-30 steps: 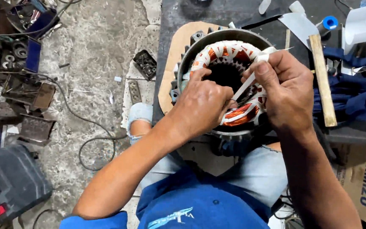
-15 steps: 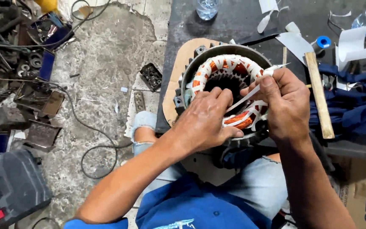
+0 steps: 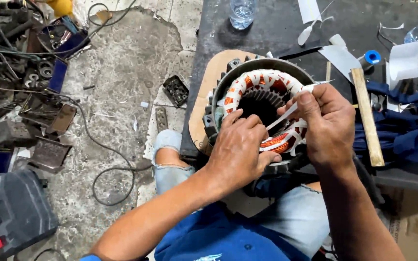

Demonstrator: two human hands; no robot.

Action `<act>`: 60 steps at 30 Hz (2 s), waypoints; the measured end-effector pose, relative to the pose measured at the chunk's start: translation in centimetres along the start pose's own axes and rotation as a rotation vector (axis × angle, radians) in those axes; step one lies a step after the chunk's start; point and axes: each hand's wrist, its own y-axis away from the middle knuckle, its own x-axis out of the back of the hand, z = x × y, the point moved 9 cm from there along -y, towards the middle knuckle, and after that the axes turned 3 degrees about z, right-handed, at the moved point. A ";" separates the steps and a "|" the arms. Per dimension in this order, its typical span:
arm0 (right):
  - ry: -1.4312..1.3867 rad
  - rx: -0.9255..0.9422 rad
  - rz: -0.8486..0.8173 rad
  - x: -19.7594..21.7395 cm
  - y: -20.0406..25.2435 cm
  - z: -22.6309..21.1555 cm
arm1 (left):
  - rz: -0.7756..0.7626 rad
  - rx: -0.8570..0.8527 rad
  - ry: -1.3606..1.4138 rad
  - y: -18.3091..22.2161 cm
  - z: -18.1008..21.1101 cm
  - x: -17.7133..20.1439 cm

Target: Securing the copper windings of an electric motor stator using tape and a mallet.

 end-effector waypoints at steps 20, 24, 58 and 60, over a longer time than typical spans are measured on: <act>-0.052 0.032 -0.004 0.4 1.4 -0.3 | 0.187 -0.043 0.214 1.2 0.5 1.7; -0.088 0.004 -0.015 1.1 3.4 -0.4 | 0.134 -0.092 0.250 1.5 0.3 1.7; 0.181 0.482 -0.015 1.1 12.4 1.2 | 0.306 -0.591 -0.103 4.3 1.6 1.9; 0.177 0.477 -0.006 1.2 12.5 1.3 | 0.326 -0.591 -0.092 5.0 1.9 1.8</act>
